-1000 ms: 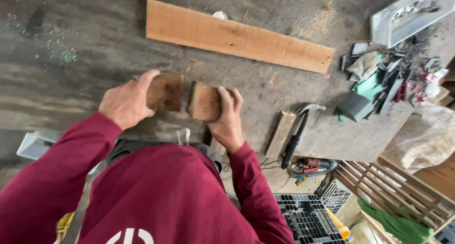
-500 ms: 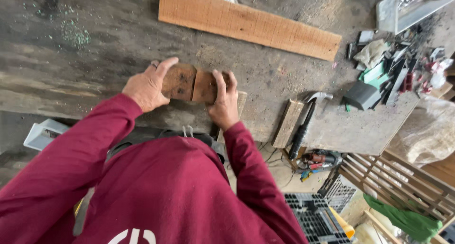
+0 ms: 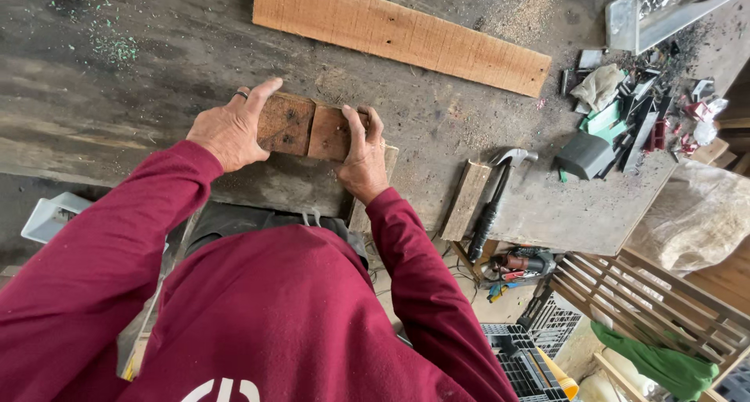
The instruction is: The person hammers nails into wooden planks and joins wooden blocks together by hand using a hammer on a workshop bench.
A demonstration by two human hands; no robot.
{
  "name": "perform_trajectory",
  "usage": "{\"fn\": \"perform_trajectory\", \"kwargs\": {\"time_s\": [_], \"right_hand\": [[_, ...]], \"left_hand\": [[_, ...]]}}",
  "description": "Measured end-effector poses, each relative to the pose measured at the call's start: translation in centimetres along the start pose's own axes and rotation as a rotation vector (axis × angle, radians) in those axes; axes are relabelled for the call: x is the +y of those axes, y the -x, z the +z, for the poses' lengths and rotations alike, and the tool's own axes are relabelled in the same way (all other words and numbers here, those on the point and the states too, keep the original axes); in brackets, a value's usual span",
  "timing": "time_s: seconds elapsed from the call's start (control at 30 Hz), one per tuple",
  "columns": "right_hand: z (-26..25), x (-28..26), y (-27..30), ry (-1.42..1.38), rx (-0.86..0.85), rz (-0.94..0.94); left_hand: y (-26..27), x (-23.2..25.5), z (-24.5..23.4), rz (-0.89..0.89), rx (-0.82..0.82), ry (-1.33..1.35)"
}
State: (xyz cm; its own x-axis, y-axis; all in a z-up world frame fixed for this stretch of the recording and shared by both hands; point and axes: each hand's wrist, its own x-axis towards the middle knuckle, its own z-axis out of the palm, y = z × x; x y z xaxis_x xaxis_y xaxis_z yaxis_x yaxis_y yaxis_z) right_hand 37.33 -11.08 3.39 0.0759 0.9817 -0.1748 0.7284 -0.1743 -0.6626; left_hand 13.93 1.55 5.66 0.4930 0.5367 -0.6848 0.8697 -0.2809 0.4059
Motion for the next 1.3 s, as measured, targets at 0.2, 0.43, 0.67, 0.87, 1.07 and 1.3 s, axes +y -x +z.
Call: {"fn": "perform_trajectory", "kwargs": {"time_s": [0.2,0.43,0.67,0.87,1.07,1.3], "right_hand": [[-0.2,0.2,0.3,0.016,-0.012,-0.003],[-0.3,0.0,0.1,-0.008,-0.004,0.015],[0.0,0.4,0.2,-0.018,0.043,-0.011],[0.5,0.7,-0.1,-0.011,0.048,-0.030],[0.5,0.8,0.1,-0.014,0.057,-0.041],[0.0,1.0,0.1,-0.064,0.023,-0.047]], "left_hand": [[0.1,-0.9,1.3,0.015,0.074,0.054],[-0.2,-1.9,3.2,0.240,0.391,0.296],[2.2,-1.0,-2.4,0.114,0.225,0.011],[0.9,4.3,-3.5,0.340,0.304,-0.482],[0.5,4.3,-1.1,0.386,0.437,-0.569],[0.1,0.9,-1.8,0.364,0.355,-0.078]]}}
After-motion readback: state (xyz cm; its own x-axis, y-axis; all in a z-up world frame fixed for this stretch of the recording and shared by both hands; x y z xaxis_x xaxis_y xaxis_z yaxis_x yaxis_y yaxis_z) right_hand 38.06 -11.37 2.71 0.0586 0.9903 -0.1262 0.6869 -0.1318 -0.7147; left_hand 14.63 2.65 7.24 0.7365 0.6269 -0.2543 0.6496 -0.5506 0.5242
